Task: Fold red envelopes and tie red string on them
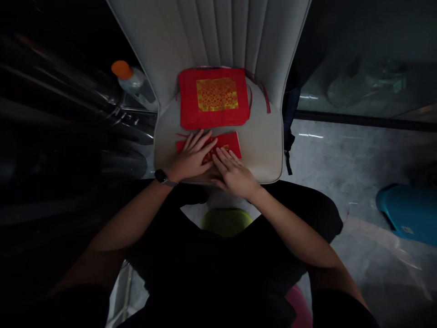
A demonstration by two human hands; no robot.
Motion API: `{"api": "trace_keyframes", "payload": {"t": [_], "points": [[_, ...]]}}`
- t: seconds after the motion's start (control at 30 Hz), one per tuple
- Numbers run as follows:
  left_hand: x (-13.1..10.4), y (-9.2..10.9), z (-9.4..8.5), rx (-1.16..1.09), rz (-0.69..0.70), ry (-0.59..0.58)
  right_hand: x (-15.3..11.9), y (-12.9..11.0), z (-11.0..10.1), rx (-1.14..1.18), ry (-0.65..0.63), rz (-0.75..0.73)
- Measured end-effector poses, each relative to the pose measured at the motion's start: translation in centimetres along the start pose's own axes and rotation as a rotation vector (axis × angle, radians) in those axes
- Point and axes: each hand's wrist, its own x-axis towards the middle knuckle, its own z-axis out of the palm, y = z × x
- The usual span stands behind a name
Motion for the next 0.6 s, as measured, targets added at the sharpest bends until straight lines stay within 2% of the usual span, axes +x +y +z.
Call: {"api": "trace_keyframes", "payload": {"t": [0.07, 0.13, 0.3, 0.43, 0.6], "points": [[0.0, -0.1, 0.1, 0.009, -0.004, 0.021, 0.0, -0.1, 1.8, -0.016, 0.001, 0.029], [-0.1, -0.2, 0.4, 0.003, -0.015, 0.058, -0.1, 0.1, 2.5, -0.016, 0.012, 0.043], [-0.1, -0.4, 0.6, -0.028, -0.025, 0.093, 0.0, 0.6, 2.0, 0.004, 0.022, 0.055], [-0.3, 0.1, 0.2, 0.01, -0.037, 0.081, 0.5, 0.7, 2.0, -0.009, 0.035, 0.057], [-0.5, 0.8, -0.2, 0.054, -0.115, 0.047, 1.2, 0.7, 2.5, -0.033, 0.015, 0.039]]}}
